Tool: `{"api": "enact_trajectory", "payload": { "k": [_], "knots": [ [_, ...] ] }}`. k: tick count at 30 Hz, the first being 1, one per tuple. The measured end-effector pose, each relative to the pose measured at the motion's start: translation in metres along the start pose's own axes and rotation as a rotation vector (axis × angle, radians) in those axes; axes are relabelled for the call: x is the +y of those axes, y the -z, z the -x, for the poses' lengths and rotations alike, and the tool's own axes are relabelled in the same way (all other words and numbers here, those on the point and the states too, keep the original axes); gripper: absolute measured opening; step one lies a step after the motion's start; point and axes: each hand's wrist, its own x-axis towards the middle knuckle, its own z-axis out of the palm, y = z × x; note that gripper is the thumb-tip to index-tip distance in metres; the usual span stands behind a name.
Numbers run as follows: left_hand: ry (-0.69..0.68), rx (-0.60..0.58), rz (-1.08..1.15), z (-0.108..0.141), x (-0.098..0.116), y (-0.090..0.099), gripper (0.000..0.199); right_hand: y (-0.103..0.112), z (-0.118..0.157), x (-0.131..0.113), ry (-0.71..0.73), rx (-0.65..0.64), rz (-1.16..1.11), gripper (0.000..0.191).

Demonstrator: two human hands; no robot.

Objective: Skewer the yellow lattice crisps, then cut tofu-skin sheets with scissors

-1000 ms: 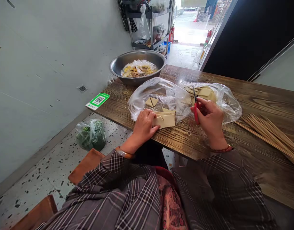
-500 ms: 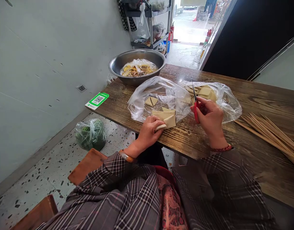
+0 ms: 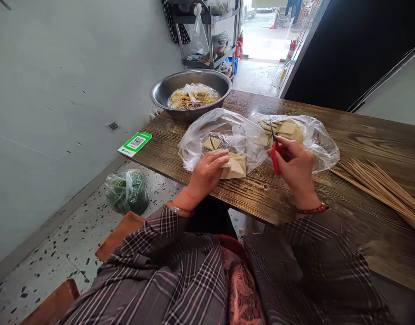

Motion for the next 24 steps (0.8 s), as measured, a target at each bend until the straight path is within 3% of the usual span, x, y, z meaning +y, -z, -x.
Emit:
{"api": "enact_trajectory", "payload": {
  "k": [5, 11, 15, 24],
  "knots": [
    [0.110, -0.164, -0.008, 0.012, -0.011, -0.001, 0.034, -0.001, 0.001, 0.004, -0.019, -0.009, -0.016, 0.035],
    [0.264, -0.281, 0.091, 0.026, -0.008, 0.020, 0.059, 0.001, 0.004, -0.006, 0.028, -0.040, 0.004, 0.036],
    [0.343, -0.271, 0.082, 0.020, -0.015, 0.022, 0.044, 0.002, 0.005, -0.013, 0.047, -0.090, -0.008, 0.036],
    [0.311, -0.365, -0.130, 0.002, -0.012, 0.023, 0.031, 0.001, 0.007, -0.010, 0.051, -0.088, -0.025, 0.037]
  ]
}}
